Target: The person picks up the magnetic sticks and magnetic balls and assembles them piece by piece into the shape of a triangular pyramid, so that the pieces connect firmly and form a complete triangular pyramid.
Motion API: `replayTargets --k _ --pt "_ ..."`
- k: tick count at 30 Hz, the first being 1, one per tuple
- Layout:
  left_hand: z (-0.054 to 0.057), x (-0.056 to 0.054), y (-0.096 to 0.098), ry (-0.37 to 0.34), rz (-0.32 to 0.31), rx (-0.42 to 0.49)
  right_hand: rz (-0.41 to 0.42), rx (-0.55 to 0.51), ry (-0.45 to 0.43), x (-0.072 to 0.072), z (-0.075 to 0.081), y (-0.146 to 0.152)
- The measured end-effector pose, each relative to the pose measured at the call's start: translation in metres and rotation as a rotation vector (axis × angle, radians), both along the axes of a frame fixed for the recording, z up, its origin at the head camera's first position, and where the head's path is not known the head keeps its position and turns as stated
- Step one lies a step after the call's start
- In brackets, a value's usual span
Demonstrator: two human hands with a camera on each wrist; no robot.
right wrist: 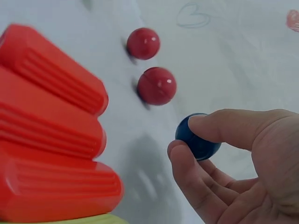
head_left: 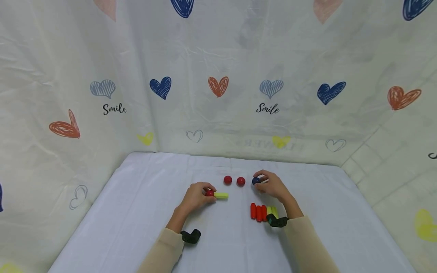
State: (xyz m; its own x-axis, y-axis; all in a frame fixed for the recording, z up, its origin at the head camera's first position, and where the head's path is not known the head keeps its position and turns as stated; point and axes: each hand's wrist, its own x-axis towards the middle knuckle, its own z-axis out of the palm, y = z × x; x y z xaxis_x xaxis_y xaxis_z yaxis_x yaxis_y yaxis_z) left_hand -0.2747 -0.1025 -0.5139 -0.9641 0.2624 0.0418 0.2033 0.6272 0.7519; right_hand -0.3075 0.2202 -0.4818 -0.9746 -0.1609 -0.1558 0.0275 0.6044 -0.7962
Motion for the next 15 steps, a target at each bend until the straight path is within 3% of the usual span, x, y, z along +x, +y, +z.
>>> replayTargets --k 15 --pt "0.002 0.000 0.004 -0.040 0.034 0.036 0.025 -0.198 0.010 0.028 0.004 -0.012"
